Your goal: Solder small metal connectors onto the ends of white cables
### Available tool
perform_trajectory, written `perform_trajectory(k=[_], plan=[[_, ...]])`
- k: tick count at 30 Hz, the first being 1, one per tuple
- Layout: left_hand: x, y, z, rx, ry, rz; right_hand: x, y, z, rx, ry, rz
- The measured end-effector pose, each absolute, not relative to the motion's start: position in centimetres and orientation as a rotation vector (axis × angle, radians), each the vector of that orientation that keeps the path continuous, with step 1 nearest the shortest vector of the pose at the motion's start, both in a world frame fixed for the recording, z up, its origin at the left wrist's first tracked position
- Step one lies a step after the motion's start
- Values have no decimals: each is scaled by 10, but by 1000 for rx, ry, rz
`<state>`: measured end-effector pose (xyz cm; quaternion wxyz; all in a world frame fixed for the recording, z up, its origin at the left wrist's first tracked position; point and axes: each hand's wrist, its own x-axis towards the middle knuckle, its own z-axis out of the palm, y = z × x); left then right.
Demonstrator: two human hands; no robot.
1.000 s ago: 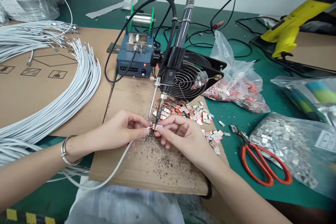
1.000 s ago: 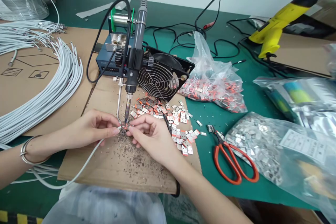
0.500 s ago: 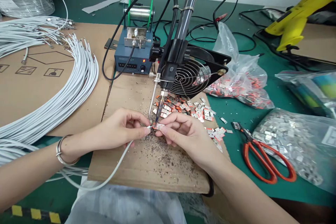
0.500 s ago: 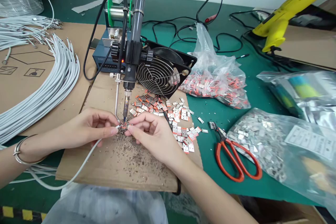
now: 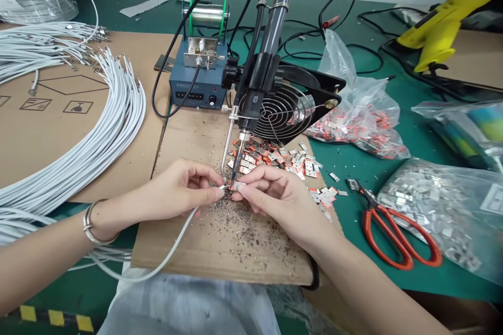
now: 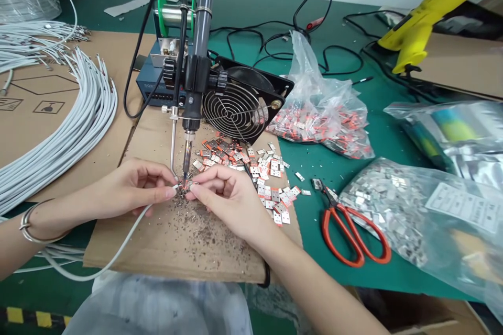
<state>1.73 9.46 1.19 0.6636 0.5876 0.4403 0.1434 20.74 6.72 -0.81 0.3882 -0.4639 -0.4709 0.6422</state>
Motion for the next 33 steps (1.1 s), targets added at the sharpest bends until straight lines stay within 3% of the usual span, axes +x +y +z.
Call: perform_trajectory(k=[33], plan=[[23, 93, 4, 1509, 1085, 425, 207, 70, -9, -1190, -1227, 1638]])
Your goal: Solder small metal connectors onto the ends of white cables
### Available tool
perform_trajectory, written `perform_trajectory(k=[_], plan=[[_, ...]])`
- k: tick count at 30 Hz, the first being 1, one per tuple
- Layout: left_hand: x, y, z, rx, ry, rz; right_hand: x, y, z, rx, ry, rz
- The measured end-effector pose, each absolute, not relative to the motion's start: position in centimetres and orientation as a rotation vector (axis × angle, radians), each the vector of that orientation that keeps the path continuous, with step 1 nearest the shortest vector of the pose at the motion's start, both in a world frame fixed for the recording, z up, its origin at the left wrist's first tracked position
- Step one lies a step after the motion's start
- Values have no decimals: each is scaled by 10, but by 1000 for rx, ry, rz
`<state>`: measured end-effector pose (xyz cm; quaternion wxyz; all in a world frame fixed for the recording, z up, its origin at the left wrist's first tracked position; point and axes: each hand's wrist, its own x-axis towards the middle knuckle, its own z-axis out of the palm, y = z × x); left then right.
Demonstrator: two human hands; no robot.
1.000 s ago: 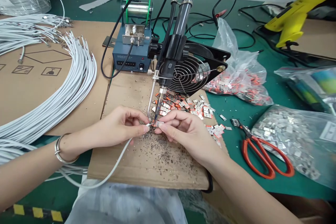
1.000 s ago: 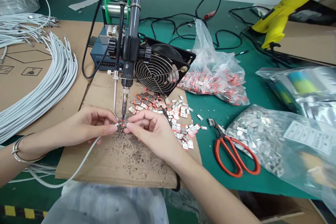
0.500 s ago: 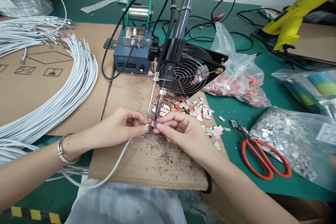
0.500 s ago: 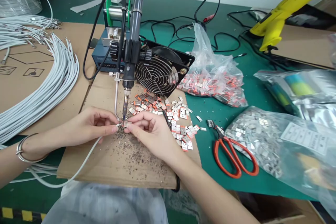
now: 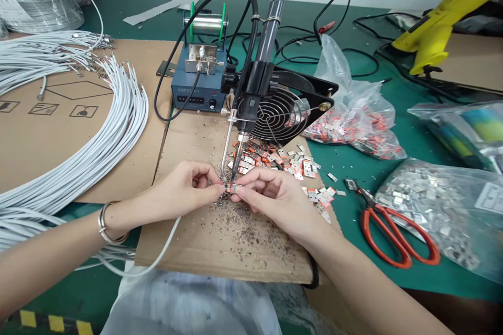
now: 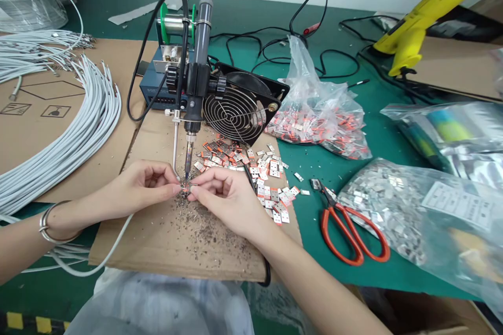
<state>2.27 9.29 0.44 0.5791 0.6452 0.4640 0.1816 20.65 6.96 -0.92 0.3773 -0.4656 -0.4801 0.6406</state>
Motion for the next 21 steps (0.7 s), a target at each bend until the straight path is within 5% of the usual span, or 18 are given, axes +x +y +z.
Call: perform_trajectory(k=[21], plan=[[23, 88, -3, 1603, 1090, 476, 208, 69, -5, -1236, -1218, 1662]])
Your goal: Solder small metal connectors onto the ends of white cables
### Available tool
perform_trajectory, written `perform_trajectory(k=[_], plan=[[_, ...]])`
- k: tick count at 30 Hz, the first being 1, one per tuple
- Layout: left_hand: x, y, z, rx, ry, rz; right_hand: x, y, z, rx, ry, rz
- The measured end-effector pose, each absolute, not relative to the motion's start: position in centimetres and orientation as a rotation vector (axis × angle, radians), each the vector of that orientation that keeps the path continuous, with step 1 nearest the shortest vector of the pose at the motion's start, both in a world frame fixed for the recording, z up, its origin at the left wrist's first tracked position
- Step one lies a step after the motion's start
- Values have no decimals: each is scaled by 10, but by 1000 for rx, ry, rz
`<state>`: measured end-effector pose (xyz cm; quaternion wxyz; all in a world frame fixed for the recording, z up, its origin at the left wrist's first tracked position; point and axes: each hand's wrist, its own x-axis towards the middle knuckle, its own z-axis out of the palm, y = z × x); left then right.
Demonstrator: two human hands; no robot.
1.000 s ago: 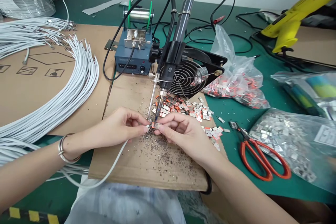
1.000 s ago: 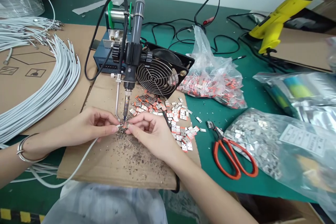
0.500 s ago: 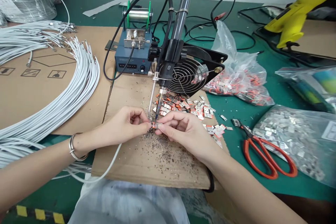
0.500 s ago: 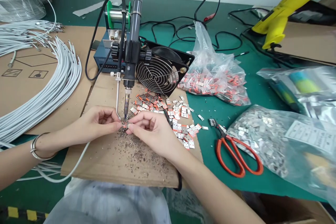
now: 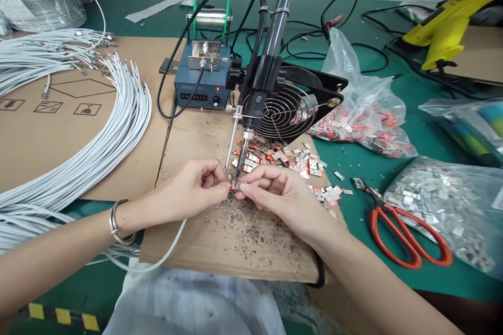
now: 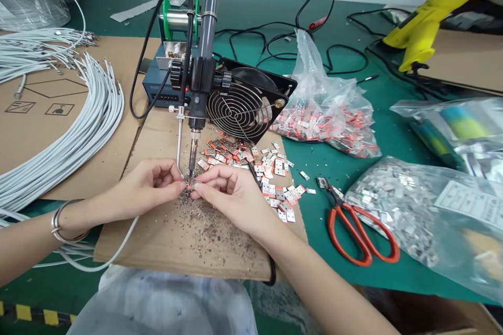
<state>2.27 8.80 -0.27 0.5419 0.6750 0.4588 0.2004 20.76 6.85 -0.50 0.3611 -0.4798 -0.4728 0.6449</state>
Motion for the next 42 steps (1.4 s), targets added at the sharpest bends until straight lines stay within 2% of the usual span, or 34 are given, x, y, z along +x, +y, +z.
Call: perform_trajectory(k=[42], plan=[[28, 88, 4, 1529, 1064, 478, 209, 69, -7, -1112, -1181, 1696]])
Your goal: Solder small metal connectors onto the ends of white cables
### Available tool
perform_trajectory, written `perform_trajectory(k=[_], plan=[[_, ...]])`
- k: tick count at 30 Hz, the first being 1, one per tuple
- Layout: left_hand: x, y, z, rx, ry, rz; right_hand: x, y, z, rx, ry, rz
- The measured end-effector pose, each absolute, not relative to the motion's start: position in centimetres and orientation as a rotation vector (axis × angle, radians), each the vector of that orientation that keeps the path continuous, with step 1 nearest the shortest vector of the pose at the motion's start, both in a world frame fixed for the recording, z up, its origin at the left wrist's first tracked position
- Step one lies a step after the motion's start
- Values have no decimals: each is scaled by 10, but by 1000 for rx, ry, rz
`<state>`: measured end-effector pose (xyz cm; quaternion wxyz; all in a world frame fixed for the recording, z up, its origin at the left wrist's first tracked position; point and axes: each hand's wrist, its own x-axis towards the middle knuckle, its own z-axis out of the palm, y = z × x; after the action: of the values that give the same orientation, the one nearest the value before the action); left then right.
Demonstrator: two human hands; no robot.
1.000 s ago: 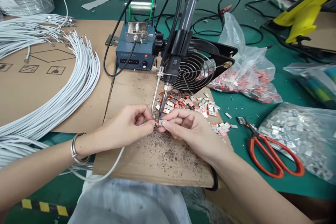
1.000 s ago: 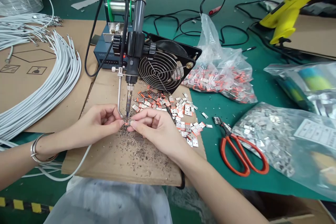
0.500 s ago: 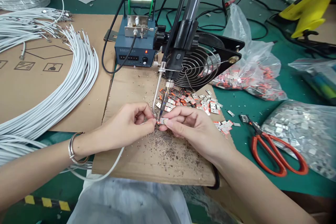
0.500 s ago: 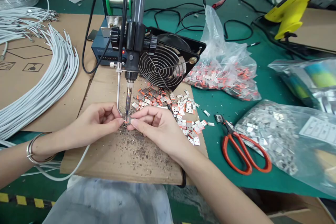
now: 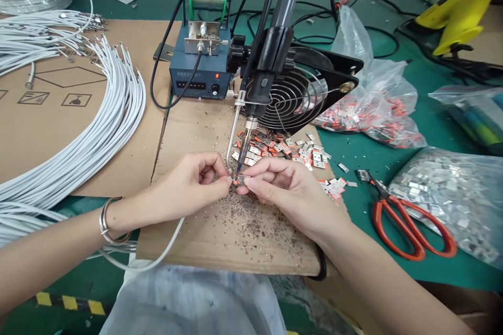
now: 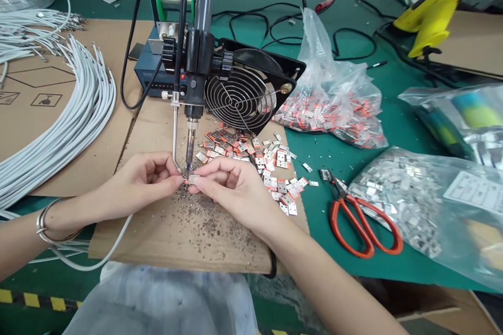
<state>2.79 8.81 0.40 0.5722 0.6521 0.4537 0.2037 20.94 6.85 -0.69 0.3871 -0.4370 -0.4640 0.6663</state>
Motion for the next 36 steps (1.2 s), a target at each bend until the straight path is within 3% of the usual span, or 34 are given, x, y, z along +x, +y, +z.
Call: perform_trajectory(k=[36], plan=[[18, 89, 0, 1599, 965, 481, 209, 69, -9, -1132, -1195, 1685]])
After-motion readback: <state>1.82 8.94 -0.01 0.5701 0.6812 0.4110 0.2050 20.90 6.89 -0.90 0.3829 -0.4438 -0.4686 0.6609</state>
